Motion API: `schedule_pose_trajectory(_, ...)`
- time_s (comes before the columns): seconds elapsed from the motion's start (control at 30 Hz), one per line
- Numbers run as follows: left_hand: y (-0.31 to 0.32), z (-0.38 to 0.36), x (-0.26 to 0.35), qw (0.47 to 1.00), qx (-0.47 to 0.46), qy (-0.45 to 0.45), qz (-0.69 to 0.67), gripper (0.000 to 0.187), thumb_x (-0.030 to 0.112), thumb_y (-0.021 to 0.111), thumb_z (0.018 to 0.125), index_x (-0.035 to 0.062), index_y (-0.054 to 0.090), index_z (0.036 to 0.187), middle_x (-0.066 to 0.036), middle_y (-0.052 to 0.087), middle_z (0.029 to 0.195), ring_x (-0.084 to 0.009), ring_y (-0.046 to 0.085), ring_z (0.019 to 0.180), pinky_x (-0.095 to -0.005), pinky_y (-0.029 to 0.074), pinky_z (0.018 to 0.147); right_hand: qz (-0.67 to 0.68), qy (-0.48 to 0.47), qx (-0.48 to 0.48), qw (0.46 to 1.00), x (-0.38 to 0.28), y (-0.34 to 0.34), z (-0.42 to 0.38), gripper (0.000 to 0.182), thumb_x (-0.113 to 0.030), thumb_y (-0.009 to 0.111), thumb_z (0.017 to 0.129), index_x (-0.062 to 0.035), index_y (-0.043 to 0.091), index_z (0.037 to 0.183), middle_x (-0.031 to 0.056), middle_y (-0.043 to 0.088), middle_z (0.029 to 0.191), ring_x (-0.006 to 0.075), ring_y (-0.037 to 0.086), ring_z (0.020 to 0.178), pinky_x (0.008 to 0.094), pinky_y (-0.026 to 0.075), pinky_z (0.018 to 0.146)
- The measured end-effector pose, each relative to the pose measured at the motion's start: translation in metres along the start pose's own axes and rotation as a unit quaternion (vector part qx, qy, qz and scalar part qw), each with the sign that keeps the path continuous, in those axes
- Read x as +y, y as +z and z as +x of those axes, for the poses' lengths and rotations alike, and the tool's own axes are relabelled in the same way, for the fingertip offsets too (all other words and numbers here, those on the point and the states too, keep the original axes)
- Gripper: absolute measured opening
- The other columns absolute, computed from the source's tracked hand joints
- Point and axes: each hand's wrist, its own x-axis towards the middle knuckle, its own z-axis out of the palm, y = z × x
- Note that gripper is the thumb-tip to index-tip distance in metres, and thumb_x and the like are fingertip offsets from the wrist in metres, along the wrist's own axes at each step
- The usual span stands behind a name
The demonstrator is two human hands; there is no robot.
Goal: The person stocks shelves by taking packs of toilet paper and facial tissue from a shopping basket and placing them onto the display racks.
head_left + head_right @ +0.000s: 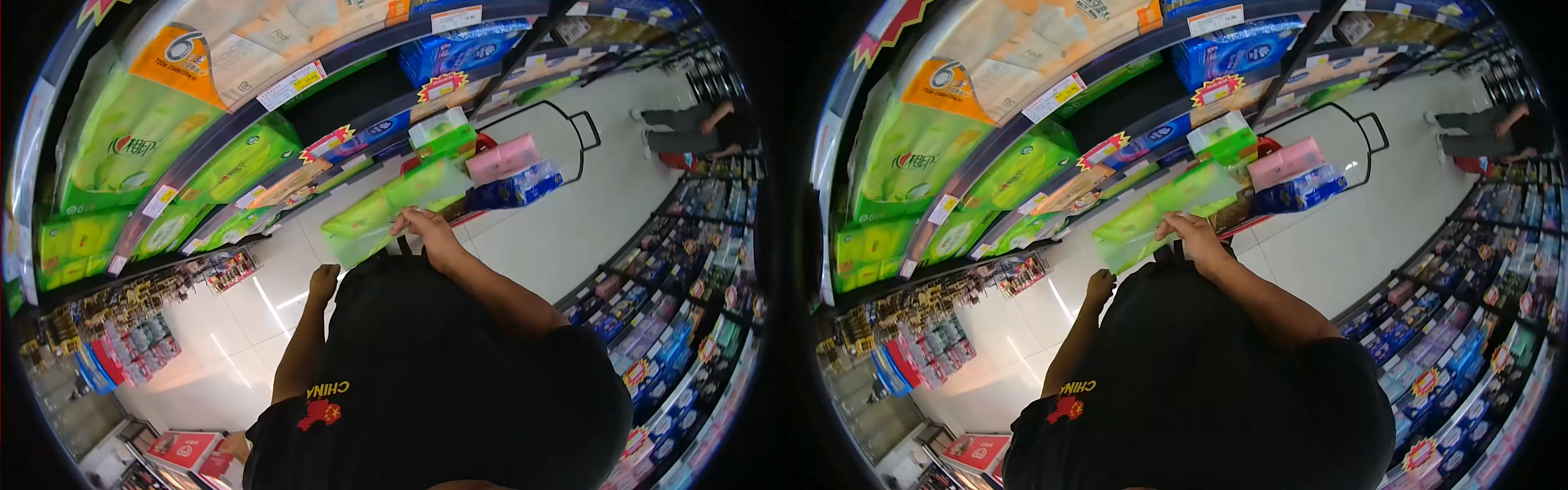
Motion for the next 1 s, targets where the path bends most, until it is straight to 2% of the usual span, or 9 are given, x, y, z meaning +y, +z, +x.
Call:
schedule_pose_trajectory(0.07, -0.014, 0.003, 0.001, 1.000, -0.004, 0.019, 0.006, 0.047, 0.042, 0.060, 0.090, -0.0006, 0.068, 0.107, -0.019, 0.070, 0.100, -0.0309, 0.067, 0.096, -0.0400, 0.050, 0.085, 0.003, 0.044, 0.052, 0.998, 0.032, -0.003, 0.000, 0.030, -0.030, 0.051, 0.097, -0.0102, 0.066, 0.080, 0.0019, 0.067, 0.083, 0.0132, 0.058, 0.086, 0.0283, 0.038, 0.081)
schedule_pose_trajectory(0.17, -0.031, 0.007, -0.006, 1.000, -0.016, 0.014, 0.016, 0.048, 0.043, 0.060, 0.089, -0.0005, 0.068, 0.108, -0.019, 0.070, 0.103, -0.0315, 0.066, 0.099, -0.0399, 0.050, 0.087, 0.073, 0.092, 0.113, 0.987, 0.077, -0.004, -0.008, 0.029, -0.026, 0.053, 0.097, -0.0068, 0.067, 0.080, 0.0052, 0.067, 0.082, 0.0158, 0.061, 0.086, 0.0312, 0.043, 0.090)
schedule_pose_trajectory(0.27, -0.044, 0.008, -0.021, 0.999, -0.030, 0.001, 0.044, 0.049, 0.043, 0.061, 0.088, -0.0002, 0.068, 0.108, -0.019, 0.069, 0.105, -0.0316, 0.065, 0.101, -0.0398, 0.049, 0.089, 0.072, 0.093, 0.184, 0.976, 0.108, -0.010, -0.019, 0.029, -0.025, 0.054, 0.096, -0.0059, 0.065, 0.077, 0.0066, 0.067, 0.081, 0.0175, 0.062, 0.084, 0.0317, 0.043, 0.092)
schedule_pose_trajectory(0.37, -0.054, 0.005, -0.033, 0.998, -0.042, -0.009, 0.056, 0.048, 0.042, 0.061, 0.088, 0.0001, 0.068, 0.108, -0.019, 0.069, 0.105, -0.0315, 0.065, 0.101, -0.0399, 0.049, 0.089, 0.064, 0.086, 0.230, 0.967, 0.127, -0.017, -0.031, 0.028, -0.028, 0.054, 0.095, -0.0084, 0.064, 0.078, 0.0052, 0.067, 0.082, 0.0169, 0.061, 0.086, 0.0323, 0.043, 0.087)
schedule_pose_trajectory(0.47, -0.058, 0.008, -0.043, 0.997, -0.055, -0.021, 0.046, 0.047, 0.042, 0.061, 0.088, 0.0002, 0.068, 0.108, -0.018, 0.070, 0.104, -0.0308, 0.065, 0.101, -0.0397, 0.050, 0.088, 0.072, 0.146, 0.264, 0.951, 0.124, -0.016, -0.037, 0.025, -0.033, 0.052, 0.097, -0.0154, 0.063, 0.083, 0.0013, 0.066, 0.084, 0.0148, 0.059, 0.088, 0.0350, 0.038, 0.086)
schedule_pose_trajectory(0.77, -0.062, 0.016, -0.023, 0.999, -0.032, 0.028, -0.002, 0.044, 0.040, 0.062, 0.088, 0.0000, 0.069, 0.107, -0.018, 0.070, 0.103, -0.0305, 0.066, 0.099, -0.0391, 0.050, 0.087, 0.078, 0.183, 0.238, 0.951, 0.123, -0.011, -0.018, 0.024, -0.035, 0.051, 0.096, -0.0169, 0.062, 0.086, 0.0008, 0.067, 0.086, 0.0149, 0.061, 0.090, 0.0371, 0.039, 0.088)
schedule_pose_trajectory(0.9, -0.065, 0.010, -0.020, 0.999, -0.017, 0.049, -0.006, 0.043, 0.039, 0.061, 0.089, -0.0005, 0.068, 0.105, -0.019, 0.070, 0.101, -0.0322, 0.066, 0.098, -0.0394, 0.050, 0.087, 0.100, 0.171, 0.208, 0.958, 0.125, -0.005, -0.005, 0.022, -0.036, 0.054, 0.094, -0.0168, 0.063, 0.086, -0.0010, 0.067, 0.086, 0.0137, 0.062, 0.089, 0.0366, 0.039, 0.085)
schedule_pose_trajectory(1.0, -0.070, 0.002, -0.021, 0.999, -0.007, 0.028, -0.018, 0.043, 0.038, 0.061, 0.088, -0.0014, 0.068, 0.103, -0.020, 0.070, 0.101, -0.0333, 0.066, 0.098, -0.0397, 0.050, 0.087, 0.100, 0.173, 0.183, 0.963, 0.115, 0.002, 0.003, 0.023, -0.036, 0.054, 0.095, -0.0166, 0.062, 0.087, -0.0006, 0.067, 0.087, 0.0133, 0.062, 0.091, 0.0359, 0.038, 0.087)
